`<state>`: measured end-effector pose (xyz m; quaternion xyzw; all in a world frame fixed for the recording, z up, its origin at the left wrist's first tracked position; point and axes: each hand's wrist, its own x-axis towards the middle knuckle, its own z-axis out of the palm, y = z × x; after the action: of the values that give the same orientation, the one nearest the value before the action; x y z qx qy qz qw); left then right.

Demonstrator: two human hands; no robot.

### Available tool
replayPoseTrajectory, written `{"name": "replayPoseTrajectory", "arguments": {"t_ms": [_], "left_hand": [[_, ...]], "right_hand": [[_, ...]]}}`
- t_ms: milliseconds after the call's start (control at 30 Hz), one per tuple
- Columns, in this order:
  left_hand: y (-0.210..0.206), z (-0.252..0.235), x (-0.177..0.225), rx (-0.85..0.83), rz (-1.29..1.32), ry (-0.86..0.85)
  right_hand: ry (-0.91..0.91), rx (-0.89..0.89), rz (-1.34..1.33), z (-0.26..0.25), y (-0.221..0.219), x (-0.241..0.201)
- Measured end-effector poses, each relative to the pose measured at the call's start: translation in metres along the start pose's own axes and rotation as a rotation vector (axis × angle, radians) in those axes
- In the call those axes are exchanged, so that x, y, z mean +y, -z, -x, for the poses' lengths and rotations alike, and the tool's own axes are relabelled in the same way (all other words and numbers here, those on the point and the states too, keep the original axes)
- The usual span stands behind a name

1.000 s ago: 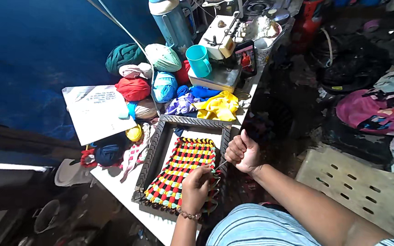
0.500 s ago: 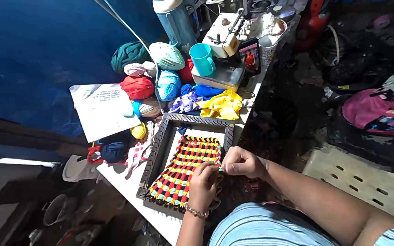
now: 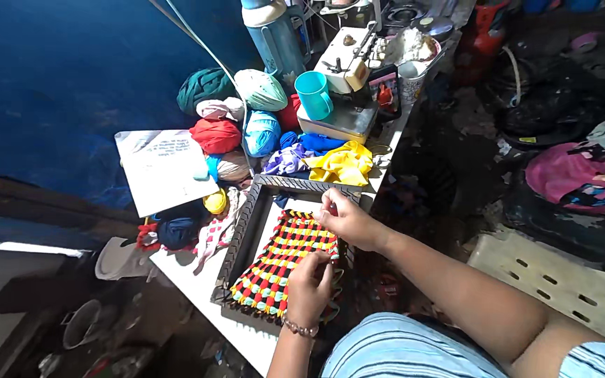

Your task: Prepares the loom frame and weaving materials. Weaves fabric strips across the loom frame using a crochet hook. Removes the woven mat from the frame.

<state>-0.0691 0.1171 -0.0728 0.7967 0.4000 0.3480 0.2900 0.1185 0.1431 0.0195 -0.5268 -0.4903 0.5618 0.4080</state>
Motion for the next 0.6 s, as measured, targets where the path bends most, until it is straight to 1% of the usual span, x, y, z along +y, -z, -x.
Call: {"name": "replayPoseTrajectory", "arguments": {"t_ms": [100,200,267,333,433,533,600], "left_hand": [[-0.002,0.004,-0.003,0.027,-0.069,-0.110],[-0.004,0.009,-0.005,0.056,-0.199,-0.218],[-0.003,0.011,-0.007,0.049,-0.217,-0.236],[-0.003,0.012,-0.011,0.033,-0.212,-0.230],[-0.004,0.012,-0.014,-0.015,-0.176,-0.193],[-0.001,0.009,-0.012,-0.040,-0.144,-0.165],[0.001,0.009,-0.010,-0.041,-0.138,-0.153]], "right_hand": [[-0.094,0.041,0.116,-0.008,-0.005,-0.008],[-0.129,0.162,0.133,-0.015,-0.011,-0.005],[-0.144,0.264,0.003,-0.020,-0.009,0.009],[-0.119,0.357,-0.229,-0.020,-0.010,0.016],[-0.076,0.462,-0.513,-0.006,-0.019,0.006],[0.006,0.480,-0.645,0.011,-0.030,-0.001],[0.100,0.465,-0.697,0.023,-0.035,0.000]]}}
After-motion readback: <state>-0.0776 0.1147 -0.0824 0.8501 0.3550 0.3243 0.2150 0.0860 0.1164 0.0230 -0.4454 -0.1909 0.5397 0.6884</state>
